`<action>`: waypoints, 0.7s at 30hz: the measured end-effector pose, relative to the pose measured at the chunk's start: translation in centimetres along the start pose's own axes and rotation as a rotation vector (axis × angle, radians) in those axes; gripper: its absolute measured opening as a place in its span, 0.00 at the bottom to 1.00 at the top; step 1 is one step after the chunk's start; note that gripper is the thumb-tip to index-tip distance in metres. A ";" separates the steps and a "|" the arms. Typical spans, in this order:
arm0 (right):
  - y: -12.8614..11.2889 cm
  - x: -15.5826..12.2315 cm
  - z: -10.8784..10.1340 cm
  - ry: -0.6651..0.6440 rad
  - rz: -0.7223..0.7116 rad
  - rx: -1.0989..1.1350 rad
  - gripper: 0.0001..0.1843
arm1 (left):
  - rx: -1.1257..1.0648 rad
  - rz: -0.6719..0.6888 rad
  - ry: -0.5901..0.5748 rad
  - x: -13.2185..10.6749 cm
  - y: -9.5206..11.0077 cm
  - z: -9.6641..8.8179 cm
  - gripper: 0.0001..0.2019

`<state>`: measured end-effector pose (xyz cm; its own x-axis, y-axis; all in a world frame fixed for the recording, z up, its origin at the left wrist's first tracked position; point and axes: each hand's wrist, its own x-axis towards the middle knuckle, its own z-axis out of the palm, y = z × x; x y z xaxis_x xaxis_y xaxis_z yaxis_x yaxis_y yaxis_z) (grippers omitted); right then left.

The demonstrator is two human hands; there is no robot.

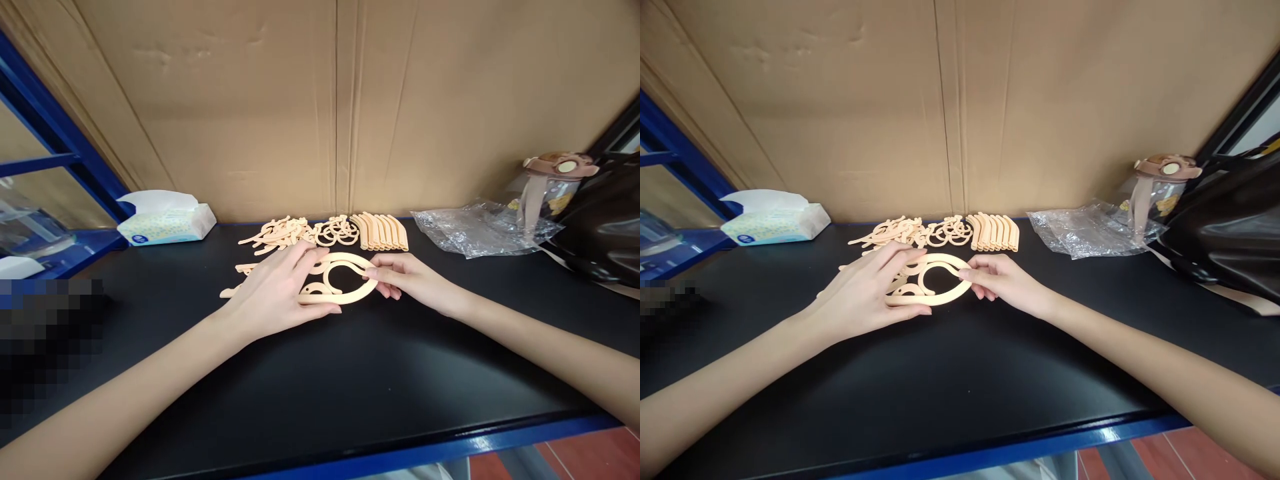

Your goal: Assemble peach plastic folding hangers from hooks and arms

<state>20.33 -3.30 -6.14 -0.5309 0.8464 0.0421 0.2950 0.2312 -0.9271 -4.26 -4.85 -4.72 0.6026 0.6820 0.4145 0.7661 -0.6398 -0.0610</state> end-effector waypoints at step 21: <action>-0.1 0.0 0.0 -0.108 0.062 0.237 0.15 | -0.109 0.061 -0.025 -0.1 0.4 -0.4 0.33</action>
<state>20.28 -3.34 -6.03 -0.6035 0.7961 -0.0457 0.1422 0.0511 -0.9885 -4.13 -5.29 -4.46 0.6536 0.6486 0.3899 0.7000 -0.7140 0.0144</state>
